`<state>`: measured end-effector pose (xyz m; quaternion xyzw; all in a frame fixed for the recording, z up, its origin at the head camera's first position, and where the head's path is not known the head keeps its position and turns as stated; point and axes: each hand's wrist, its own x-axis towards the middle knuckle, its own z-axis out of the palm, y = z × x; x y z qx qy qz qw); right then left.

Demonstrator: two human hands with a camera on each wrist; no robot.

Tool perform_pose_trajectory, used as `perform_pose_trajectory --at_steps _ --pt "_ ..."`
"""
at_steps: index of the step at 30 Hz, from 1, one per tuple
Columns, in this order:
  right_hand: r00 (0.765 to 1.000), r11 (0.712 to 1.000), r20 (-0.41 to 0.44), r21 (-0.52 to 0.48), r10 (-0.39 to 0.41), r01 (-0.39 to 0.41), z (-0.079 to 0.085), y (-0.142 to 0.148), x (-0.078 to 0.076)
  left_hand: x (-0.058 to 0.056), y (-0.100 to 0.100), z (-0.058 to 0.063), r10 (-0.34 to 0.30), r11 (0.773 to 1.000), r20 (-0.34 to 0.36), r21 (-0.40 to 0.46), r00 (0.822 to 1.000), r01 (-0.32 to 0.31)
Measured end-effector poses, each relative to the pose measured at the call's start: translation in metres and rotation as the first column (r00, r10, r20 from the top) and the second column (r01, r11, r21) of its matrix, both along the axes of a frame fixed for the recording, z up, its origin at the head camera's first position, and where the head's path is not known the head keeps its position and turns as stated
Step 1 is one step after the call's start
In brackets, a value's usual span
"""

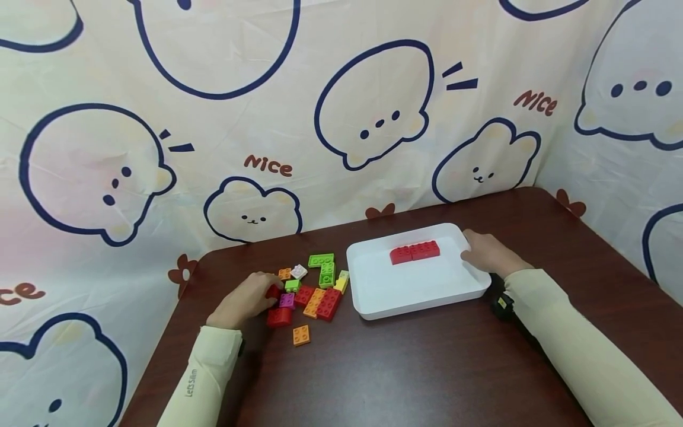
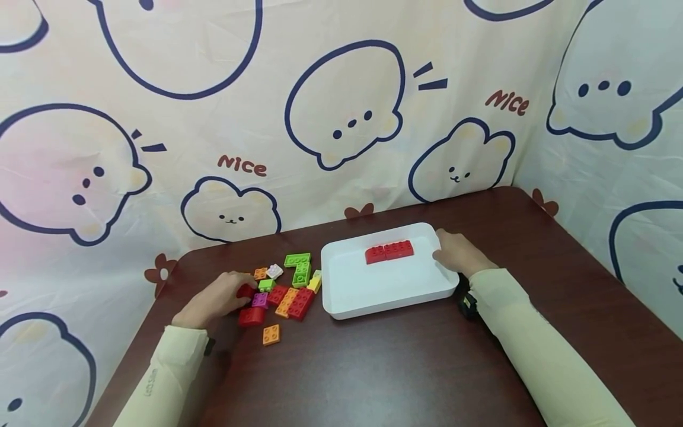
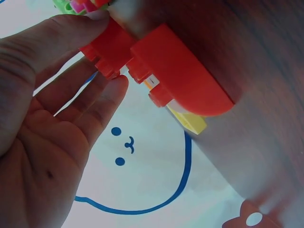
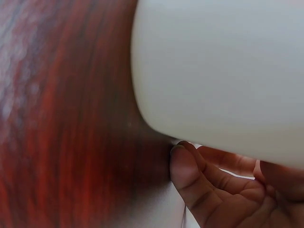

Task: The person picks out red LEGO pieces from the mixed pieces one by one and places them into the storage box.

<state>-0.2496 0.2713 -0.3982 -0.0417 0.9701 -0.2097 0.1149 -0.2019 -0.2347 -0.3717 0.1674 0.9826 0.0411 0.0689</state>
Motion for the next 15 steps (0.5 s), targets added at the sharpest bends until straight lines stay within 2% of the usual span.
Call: perform_pose_trajectory --at_steps 5,15 --pt "1.000 1.000 0.010 -0.006 -0.006 0.006 -0.0006 0.0005 0.0000 0.0015 -0.0005 0.0015 -0.006 1.000 -0.010 0.010 1.000 0.006" --pt "1.000 1.000 0.005 -0.012 -0.003 0.003 -0.0025 0.0024 -0.0011 0.0035 0.0002 0.0095 0.032 0.999 -0.033 0.010 0.999 -0.032"
